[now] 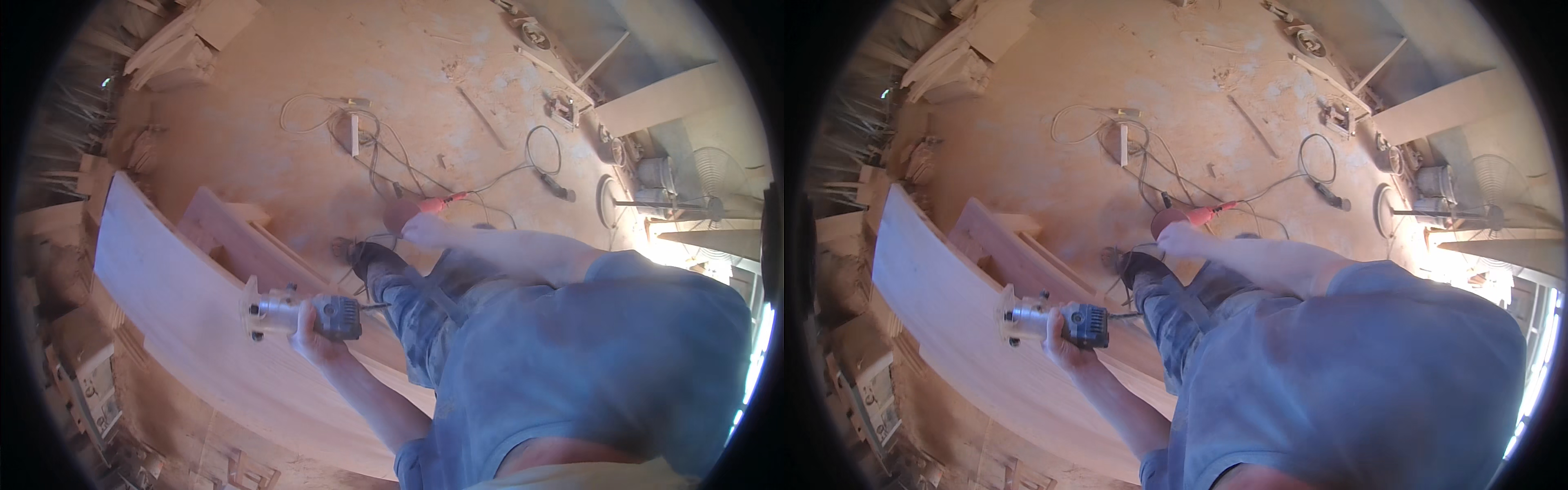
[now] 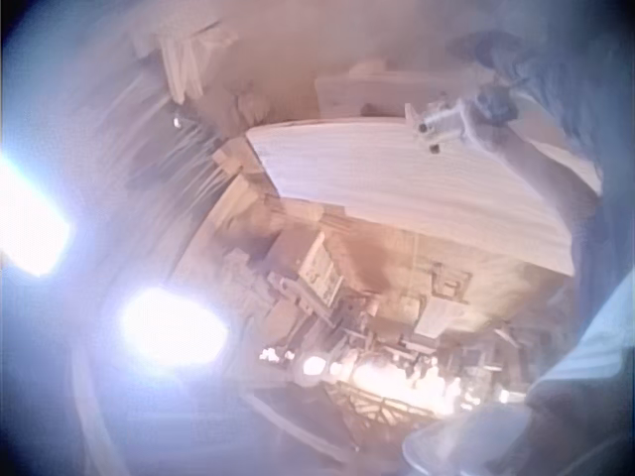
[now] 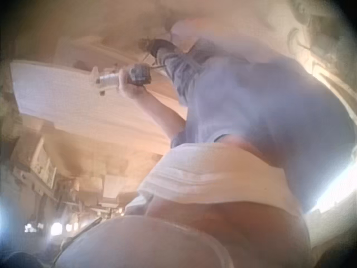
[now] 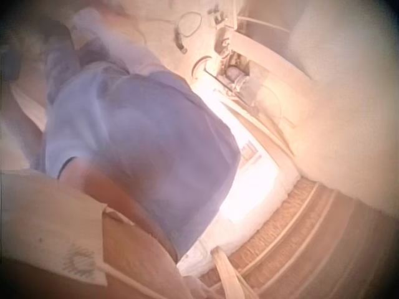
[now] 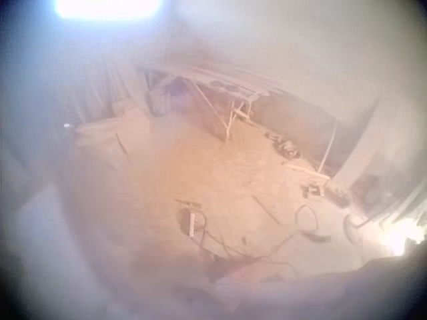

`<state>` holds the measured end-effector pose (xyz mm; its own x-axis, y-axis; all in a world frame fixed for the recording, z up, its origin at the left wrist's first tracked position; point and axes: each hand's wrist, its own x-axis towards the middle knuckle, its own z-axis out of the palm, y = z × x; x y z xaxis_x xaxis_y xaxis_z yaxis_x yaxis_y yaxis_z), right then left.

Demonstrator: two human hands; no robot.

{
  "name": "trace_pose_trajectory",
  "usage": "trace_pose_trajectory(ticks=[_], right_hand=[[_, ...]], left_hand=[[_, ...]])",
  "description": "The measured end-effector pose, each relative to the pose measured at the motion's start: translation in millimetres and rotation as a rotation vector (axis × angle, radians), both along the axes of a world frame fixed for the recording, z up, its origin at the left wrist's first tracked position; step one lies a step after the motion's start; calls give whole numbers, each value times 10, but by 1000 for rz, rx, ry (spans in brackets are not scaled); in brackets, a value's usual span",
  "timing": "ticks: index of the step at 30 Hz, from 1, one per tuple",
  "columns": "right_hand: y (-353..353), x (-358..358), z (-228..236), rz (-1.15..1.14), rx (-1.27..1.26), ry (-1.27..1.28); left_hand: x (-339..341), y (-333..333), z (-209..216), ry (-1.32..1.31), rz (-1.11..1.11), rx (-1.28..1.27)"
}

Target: The person uses a wood router to shape the edges of a long wood panel and later picks up the panel to check the progress.

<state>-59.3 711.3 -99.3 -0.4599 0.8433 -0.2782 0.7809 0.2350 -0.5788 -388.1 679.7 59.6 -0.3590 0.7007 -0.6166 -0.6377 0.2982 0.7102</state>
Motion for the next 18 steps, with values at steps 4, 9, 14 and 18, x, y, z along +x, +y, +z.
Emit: trace_pose_trajectory(ticks=[4,9,14,18], right_hand=[[608,727,-485,59,-16,-352],[1265,1236,-568,-252,-230,-281],[2093,1527,-1303,-292,-232,-231],[2788,1647,-2813,61,-58,-379]], left_hand=[[90,928,-166,91,-124,107],[331,1814,-474,1,-190,-21],[732,2211,-945,32,-139,-148],[1153,2463,-1938,-29,-63,-183]])
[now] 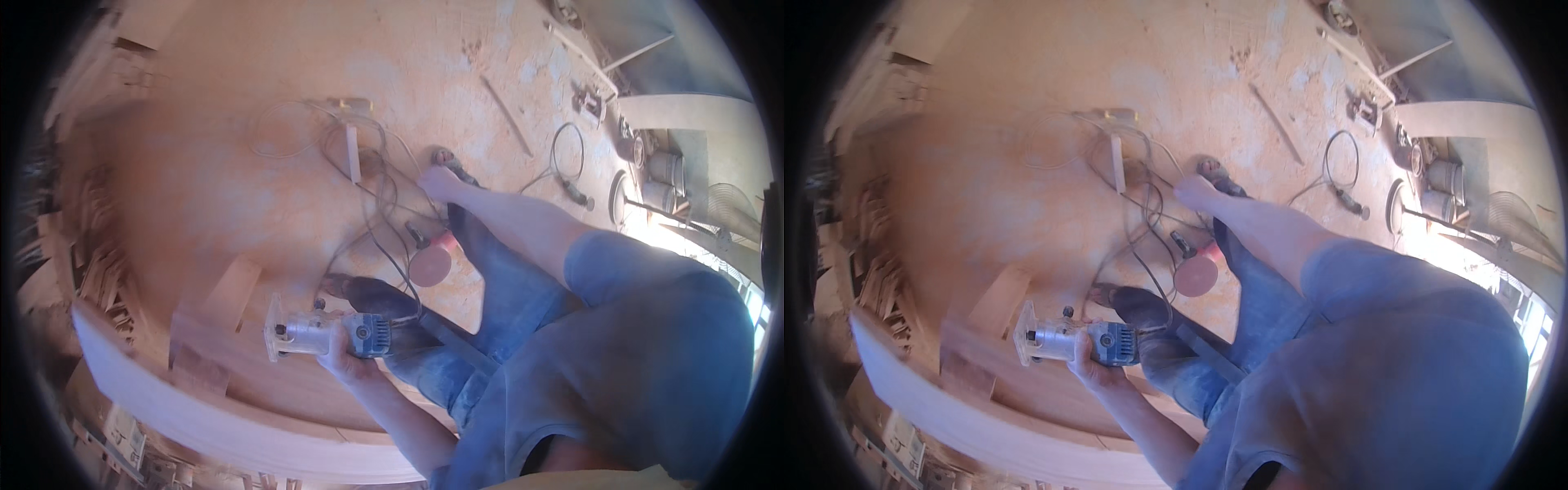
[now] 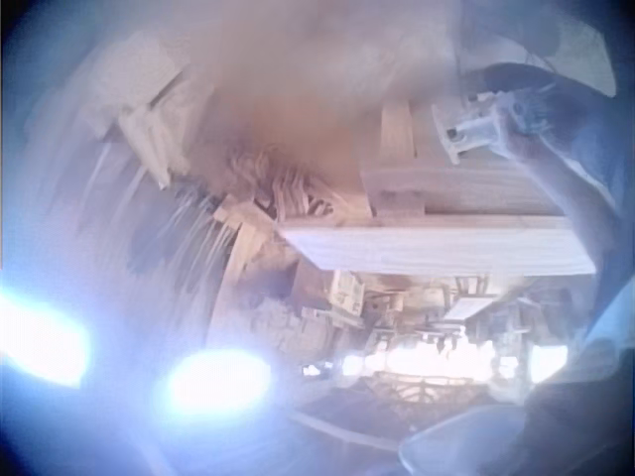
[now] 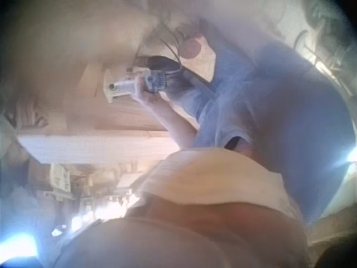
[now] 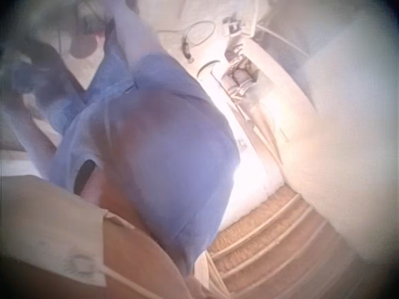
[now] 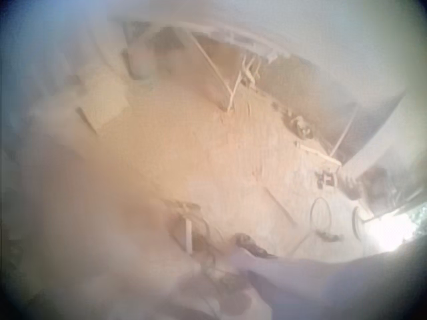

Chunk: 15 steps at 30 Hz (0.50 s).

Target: The person uses a wood router to shape the edges of a long wood panel and later picks up the panel to check the progress.

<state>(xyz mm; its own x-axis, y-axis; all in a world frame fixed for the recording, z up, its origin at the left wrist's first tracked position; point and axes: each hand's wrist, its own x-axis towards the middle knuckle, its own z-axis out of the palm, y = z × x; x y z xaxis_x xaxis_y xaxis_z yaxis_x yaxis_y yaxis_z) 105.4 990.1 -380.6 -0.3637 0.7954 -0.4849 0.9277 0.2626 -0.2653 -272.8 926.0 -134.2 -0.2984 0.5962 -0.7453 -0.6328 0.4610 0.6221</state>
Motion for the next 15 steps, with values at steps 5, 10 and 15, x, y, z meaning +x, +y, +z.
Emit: trace_pose_trajectory(ticks=[5,10,15], right_hand=[[622,-122,-2138,-119,-80,-9],[1077,-304,-3127,-499,-36,172],[1242,-375,-2941,-499,-332,214]], left_hand=[[364,10,-1247,-99,7,-69],[526,6,-2026,-109,-83,-104],[507,106,-2282,-252,47,-212]])
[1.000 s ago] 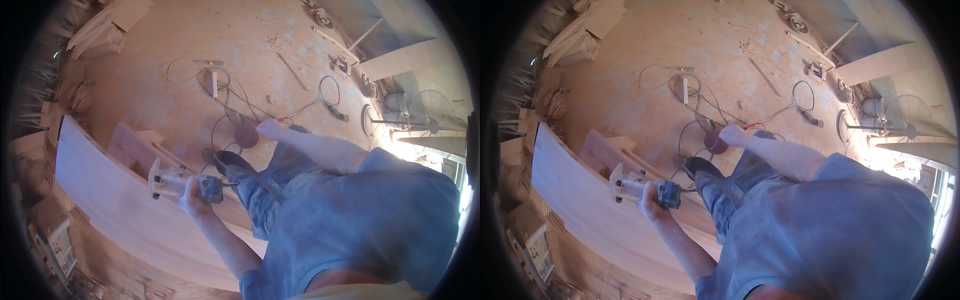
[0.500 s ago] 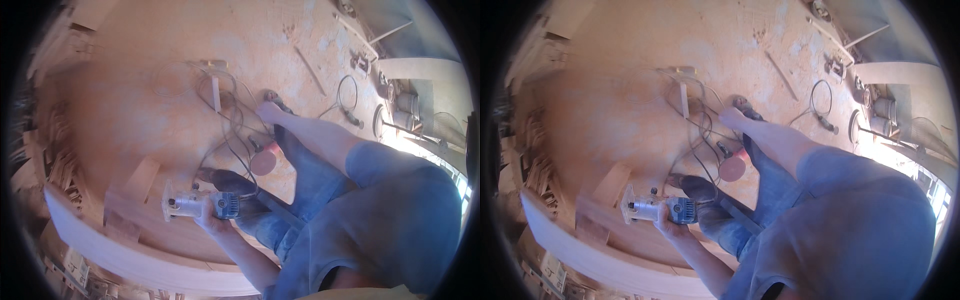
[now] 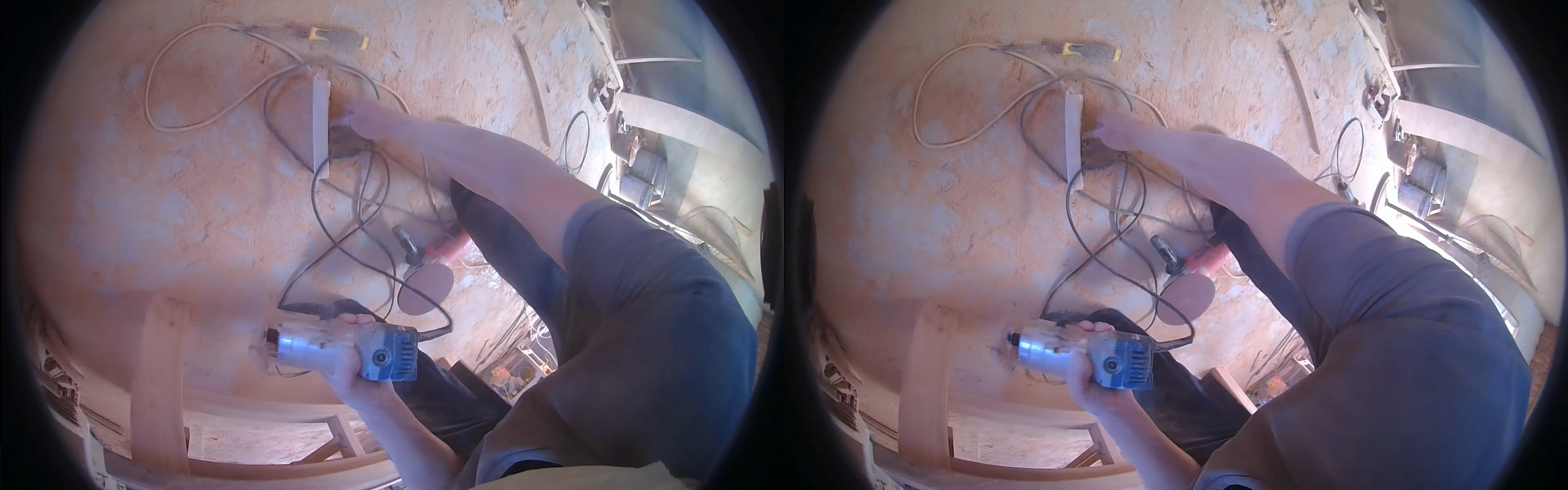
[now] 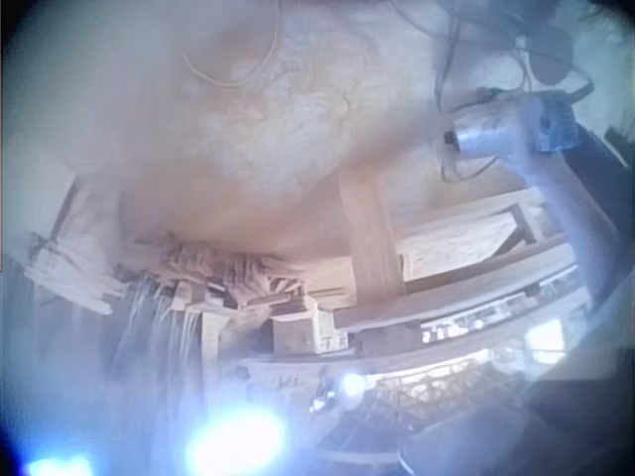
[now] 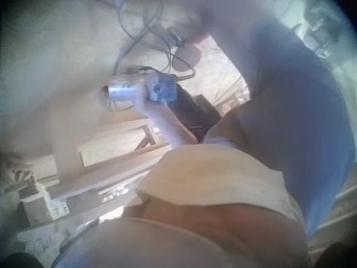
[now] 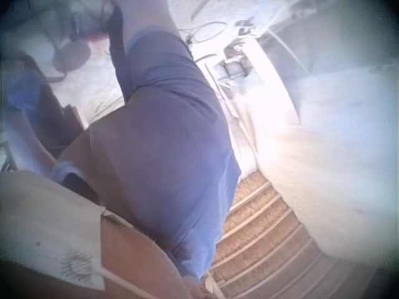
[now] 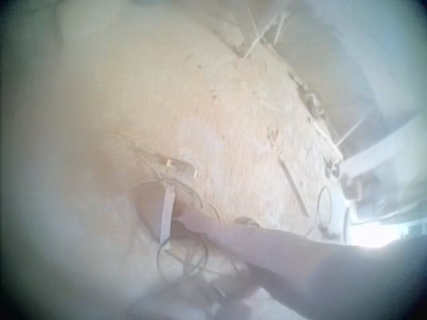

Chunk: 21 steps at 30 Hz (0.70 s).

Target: The person uses a wood router to shape the edges of a long wood panel and later picks up the panel to check the progress.

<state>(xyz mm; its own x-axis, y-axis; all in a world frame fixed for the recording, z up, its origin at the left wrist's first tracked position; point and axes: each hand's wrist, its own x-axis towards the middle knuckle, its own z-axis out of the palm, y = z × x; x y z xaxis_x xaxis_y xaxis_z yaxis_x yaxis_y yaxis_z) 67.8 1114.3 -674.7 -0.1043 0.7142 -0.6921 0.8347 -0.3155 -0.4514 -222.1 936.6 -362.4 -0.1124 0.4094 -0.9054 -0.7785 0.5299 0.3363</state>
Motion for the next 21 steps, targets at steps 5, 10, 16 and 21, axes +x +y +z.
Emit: trace_pose_trajectory(ticks=[5,10,16,21], right_hand=[[-21,-181,316,323,93,-55],[132,-530,472,-64,-115,-269],[247,-886,523,-203,-113,-349],[296,-981,354,-285,-76,-355]], left_hand=[[-177,262,56,9,63,33],[-348,395,9,126,-3,-13],[-583,314,-42,186,-77,-12],[-679,397,64,203,-88,-26]])
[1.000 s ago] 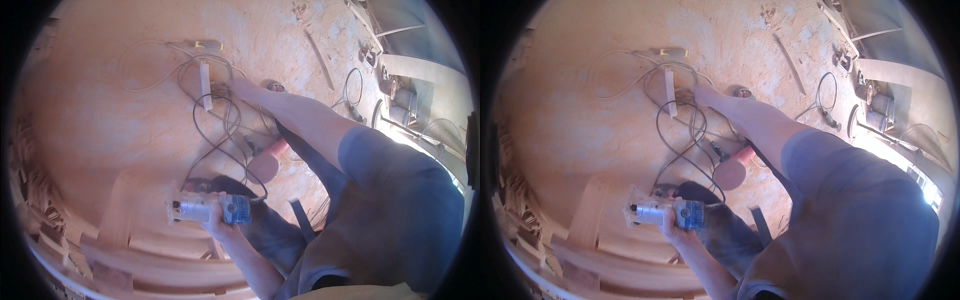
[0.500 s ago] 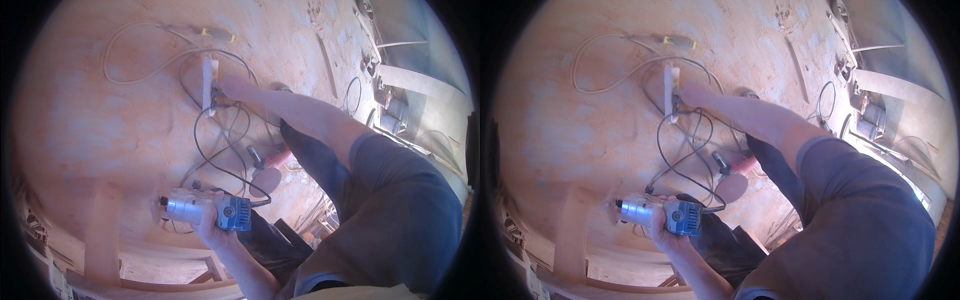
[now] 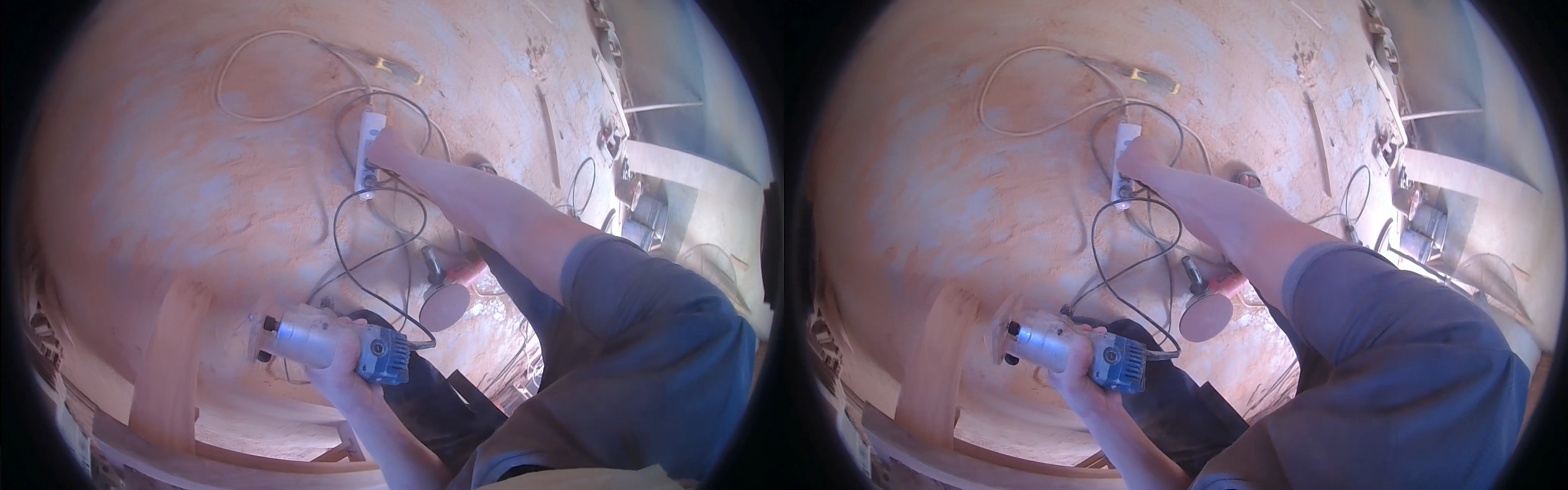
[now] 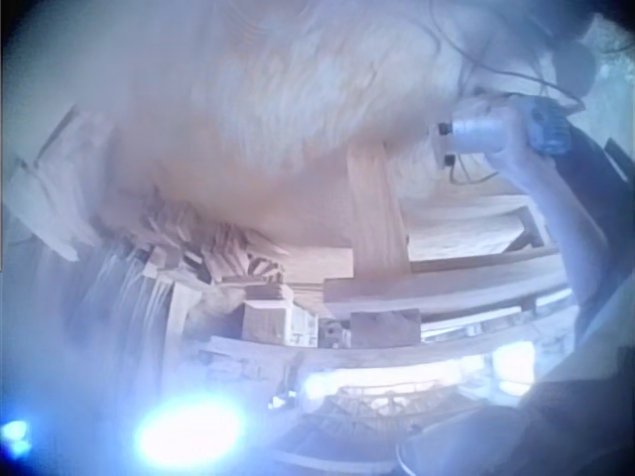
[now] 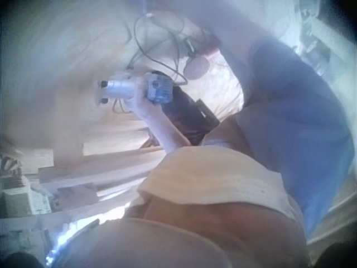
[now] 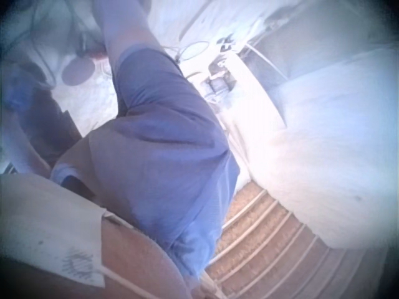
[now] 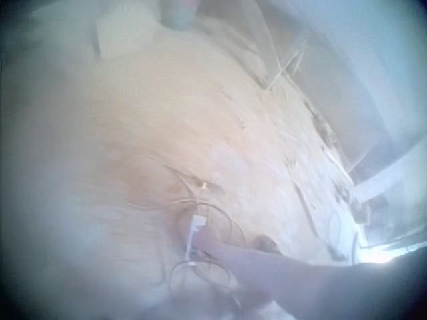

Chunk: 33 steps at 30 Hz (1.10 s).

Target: The person uses a wood router to shape the edges of a long wood panel and later picks up the panel to check the progress.

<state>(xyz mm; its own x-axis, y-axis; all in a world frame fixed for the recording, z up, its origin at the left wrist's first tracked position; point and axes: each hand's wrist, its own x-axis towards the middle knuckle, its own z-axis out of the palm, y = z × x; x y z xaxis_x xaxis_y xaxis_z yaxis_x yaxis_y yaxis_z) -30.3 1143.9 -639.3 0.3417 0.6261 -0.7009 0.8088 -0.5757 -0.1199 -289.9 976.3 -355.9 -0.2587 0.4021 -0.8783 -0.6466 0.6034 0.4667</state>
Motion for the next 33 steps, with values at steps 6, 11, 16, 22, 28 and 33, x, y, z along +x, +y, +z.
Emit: trace_pose_trajectory(ticks=[6,11,16,22,28,33], right_hand=[[174,38,227,-141,-131,178],[53,219,963,505,119,122],[-268,1379,2450,518,237,389],[-1721,2797,5027,464,-5,-145],[-3307,2312,6413,473,-217,-250],[-3650,1112,6689,601,-72,-4]], left_hand=[[32,23,18,6,-5,133],[40,-194,-43,33,-12,102],[17,-415,450,26,83,140],[-351,-869,1791,-20,41,216],[-1098,-1329,2885,49,104,270],[-1374,-1612,3402,193,314,441]])
